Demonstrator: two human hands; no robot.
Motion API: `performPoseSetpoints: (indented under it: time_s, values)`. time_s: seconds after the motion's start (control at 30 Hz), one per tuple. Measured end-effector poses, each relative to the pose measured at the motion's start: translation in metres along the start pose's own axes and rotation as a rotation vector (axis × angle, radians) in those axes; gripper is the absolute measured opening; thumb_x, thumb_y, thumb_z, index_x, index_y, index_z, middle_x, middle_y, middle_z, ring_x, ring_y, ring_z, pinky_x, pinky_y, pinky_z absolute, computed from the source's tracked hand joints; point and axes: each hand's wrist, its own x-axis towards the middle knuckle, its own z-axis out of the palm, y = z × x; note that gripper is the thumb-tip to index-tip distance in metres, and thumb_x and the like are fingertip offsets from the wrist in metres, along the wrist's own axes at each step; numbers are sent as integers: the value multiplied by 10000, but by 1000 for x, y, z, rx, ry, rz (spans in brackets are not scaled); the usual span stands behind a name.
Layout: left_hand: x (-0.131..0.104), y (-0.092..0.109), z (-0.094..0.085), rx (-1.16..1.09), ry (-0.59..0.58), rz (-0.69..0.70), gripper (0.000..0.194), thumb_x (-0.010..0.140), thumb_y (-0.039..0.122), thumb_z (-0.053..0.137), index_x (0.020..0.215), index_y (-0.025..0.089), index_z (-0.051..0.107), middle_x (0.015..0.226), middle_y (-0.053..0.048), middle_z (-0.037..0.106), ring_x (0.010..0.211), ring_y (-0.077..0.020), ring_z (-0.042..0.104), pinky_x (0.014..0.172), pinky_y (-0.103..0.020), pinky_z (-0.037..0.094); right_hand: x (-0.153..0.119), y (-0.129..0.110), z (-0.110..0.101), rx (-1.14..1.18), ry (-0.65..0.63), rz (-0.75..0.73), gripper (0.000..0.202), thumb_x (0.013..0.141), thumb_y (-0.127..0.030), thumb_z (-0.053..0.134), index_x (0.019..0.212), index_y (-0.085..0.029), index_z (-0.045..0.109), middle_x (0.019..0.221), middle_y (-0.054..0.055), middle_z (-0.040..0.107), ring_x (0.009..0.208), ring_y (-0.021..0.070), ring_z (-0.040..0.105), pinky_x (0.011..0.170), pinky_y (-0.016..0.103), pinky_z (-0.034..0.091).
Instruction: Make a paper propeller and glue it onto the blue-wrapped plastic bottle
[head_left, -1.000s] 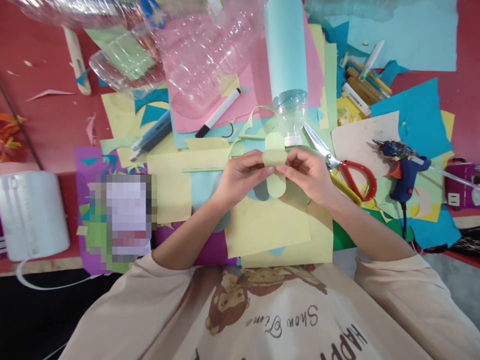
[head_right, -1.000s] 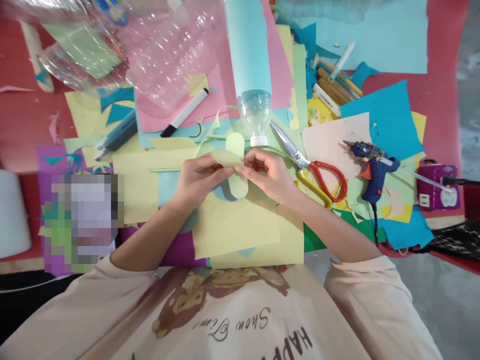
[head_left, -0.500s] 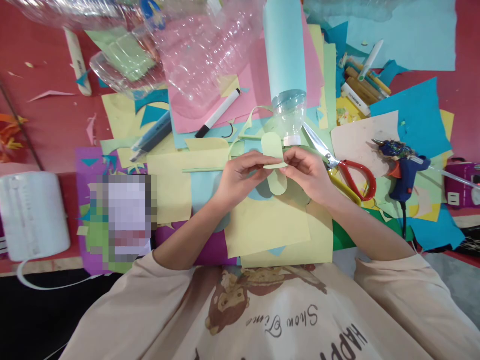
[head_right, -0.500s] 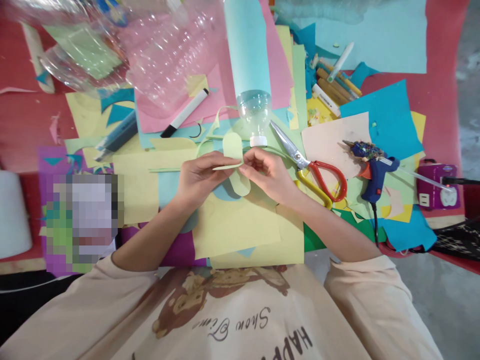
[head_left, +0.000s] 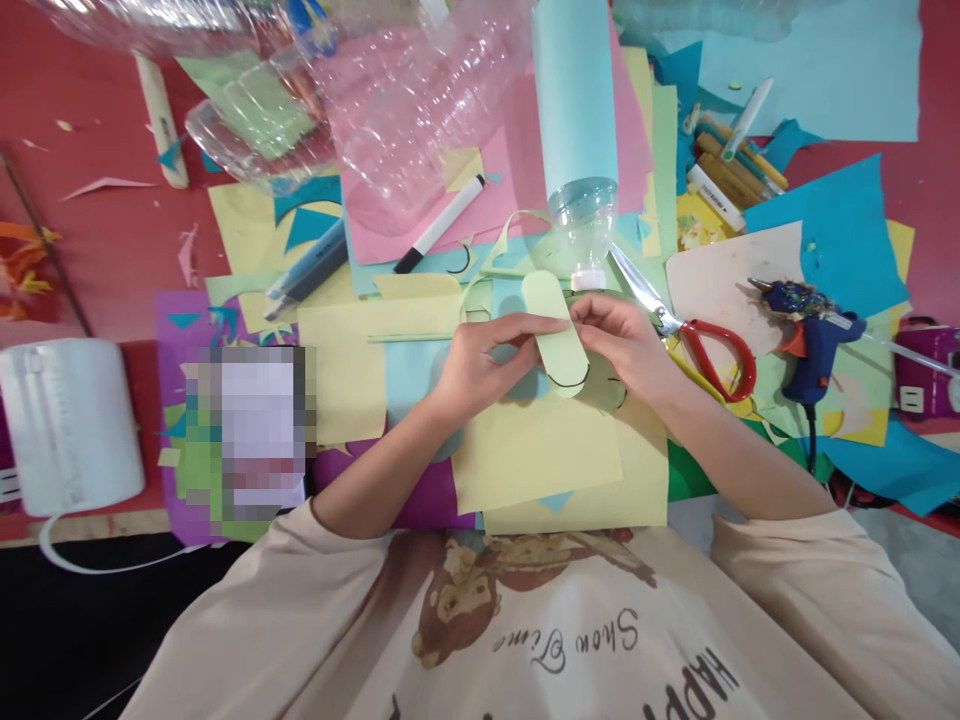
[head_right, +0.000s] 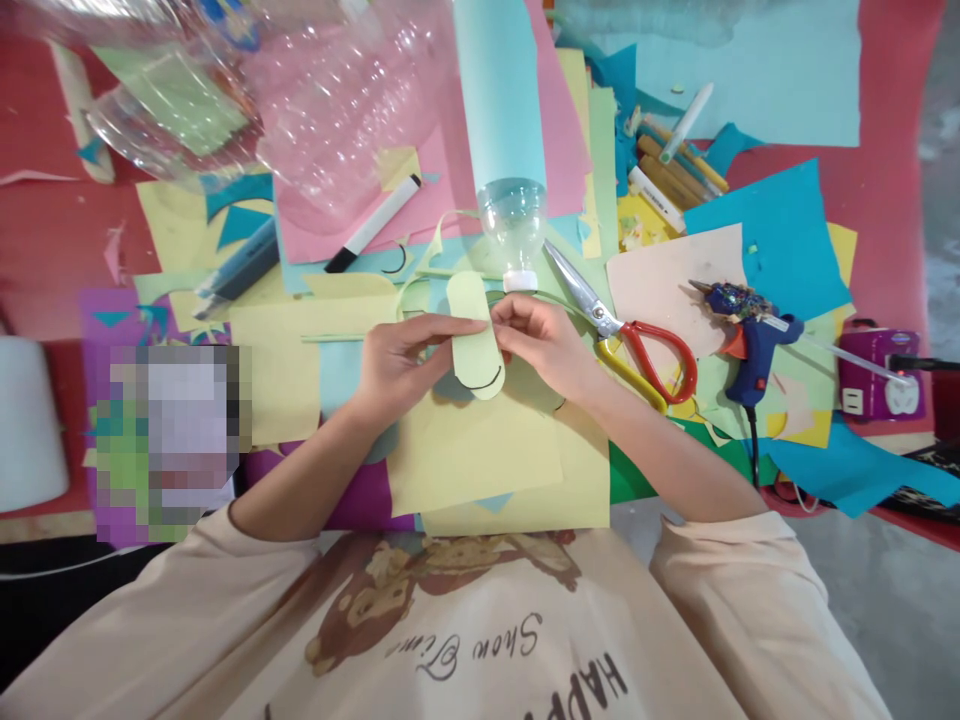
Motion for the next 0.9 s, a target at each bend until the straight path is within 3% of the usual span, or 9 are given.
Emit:
performPoseSetpoints:
  time_s: [0.23,0.4,0.63,0.9]
  values:
    - [-2,2,0,149,59,50,225,849,173,583,972,264,749,952,0,771,767,-133,722,671,-227,572,0,-2,-3,37,-44,60,163,860,-300,590,744,-187,607,634,-34,552,609,95,530,602,244,440]
    - [-1,4,1,130,57,28,244,826,135,588,947,266,755,954,4,770,763,-132,712,679,-225,563,1,-5,1,-34,11,24,246,741,-358,741,706,-191,564,634,-47,509,579,82,469,539,234,413]
    - [-3,0,-2,-85,79,-14,216,867,311,608,1035,242,724,782,-9,714,668,-116,662,617,-230,546,-4,-4,4,-176,87,-132,163,809,-258,669,730,-192,542,668,-39,495,601,79,458,549,233,382]
    - [1,1,2,-22,160,-25,175,802,356,700,859,193,676,784,-12,701,705,-111,674,652,-226,563,-6,-4,5,-282,85,-180,125,848,-251,629,765,-200,552,692,-27,537,624,94,502,567,244,416]
